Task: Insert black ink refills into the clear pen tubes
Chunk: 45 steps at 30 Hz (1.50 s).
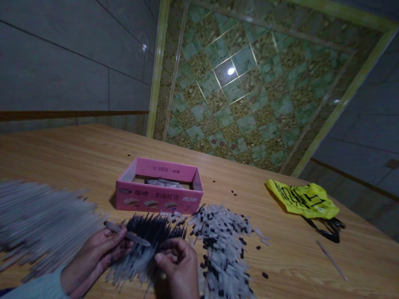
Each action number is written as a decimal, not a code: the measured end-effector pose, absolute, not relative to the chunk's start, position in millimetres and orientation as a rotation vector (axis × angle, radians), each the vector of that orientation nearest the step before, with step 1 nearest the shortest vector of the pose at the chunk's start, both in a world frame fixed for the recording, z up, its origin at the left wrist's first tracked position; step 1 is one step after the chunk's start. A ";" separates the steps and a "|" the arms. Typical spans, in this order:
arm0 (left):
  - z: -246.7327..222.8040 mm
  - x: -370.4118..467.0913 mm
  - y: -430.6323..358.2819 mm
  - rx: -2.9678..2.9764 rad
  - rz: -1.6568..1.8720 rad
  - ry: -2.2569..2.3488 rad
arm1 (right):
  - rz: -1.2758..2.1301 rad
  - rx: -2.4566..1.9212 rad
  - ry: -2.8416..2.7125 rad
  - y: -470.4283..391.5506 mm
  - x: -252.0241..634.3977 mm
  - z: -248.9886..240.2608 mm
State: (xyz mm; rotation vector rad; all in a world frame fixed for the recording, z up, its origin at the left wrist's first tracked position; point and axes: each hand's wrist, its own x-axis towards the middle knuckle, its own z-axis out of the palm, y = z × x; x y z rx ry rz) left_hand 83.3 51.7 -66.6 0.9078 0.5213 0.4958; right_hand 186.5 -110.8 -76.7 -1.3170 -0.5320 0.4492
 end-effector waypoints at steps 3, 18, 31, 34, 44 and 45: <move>-63.0 81.8 48.6 0.933 0.491 0.533 | 0.479 -1.222 -0.549 -109.1 184.4 -80.9; -59.6 82.0 46.0 0.981 0.494 0.552 | 0.571 -1.014 -0.385 -106.1 173.4 -79.2; -61.7 82.0 46.8 0.994 0.514 0.559 | 0.503 -1.160 -0.461 -106.0 179.0 -90.0; -59.4 81.7 45.5 1.002 0.506 0.551 | 0.486 -1.161 -0.474 -105.7 179.8 -91.3; -59.3 81.6 43.0 1.066 0.496 0.533 | 0.390 -1.291 -0.488 -105.9 173.0 -77.6; -60.3 81.5 43.4 1.077 0.491 0.533 | 0.381 -1.296 -0.486 -105.6 172.3 -75.9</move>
